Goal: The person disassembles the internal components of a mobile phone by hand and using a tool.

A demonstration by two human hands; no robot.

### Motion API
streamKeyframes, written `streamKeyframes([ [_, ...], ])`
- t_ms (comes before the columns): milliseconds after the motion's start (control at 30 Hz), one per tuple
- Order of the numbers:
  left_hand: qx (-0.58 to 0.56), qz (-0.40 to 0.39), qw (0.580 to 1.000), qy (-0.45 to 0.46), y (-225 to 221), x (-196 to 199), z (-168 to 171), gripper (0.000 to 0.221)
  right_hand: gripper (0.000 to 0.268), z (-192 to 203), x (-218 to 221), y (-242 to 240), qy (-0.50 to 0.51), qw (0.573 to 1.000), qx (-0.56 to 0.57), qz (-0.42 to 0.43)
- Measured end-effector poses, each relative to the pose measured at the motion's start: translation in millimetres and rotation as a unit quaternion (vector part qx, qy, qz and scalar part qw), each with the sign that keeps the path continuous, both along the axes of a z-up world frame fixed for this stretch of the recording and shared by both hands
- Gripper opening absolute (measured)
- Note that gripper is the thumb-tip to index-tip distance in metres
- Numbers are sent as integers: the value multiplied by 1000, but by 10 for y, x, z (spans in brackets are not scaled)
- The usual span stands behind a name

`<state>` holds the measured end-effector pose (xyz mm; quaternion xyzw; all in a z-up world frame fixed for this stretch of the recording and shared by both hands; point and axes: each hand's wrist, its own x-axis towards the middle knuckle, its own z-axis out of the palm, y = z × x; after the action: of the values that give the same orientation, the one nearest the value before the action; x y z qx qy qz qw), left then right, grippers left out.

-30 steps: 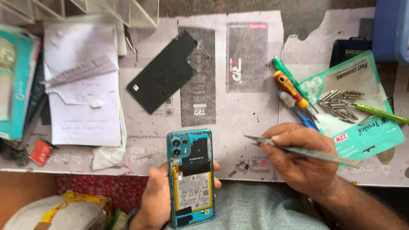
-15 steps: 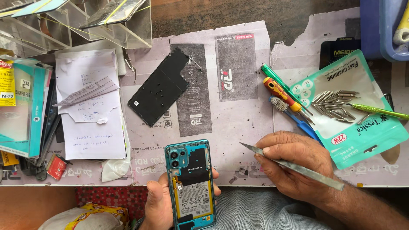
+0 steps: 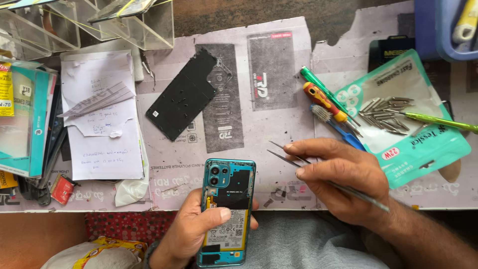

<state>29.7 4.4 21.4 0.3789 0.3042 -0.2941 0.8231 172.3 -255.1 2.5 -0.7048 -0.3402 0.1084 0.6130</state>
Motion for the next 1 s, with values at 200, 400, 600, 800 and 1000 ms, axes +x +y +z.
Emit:
streamKeyframes([
  [200,277,-212,935,-61,-1,321,28,29,23,32,-27,-138,52,998,10,-30],
  [400,503,-328,789,-129,-22,742,157,46,22,1,-66,-238,77,997,10,-28],
  [600,613,-367,660,-231,-53,745,213,90,22,-33,-30,-259,54,998,-34,9],
  [800,632,-389,608,-282,-42,625,160,107,24,-109,-1,-254,101,993,-42,35],
  [1000,624,-426,548,-359,196,526,130,108,22,-195,-42,-159,206,976,-5,77],
])
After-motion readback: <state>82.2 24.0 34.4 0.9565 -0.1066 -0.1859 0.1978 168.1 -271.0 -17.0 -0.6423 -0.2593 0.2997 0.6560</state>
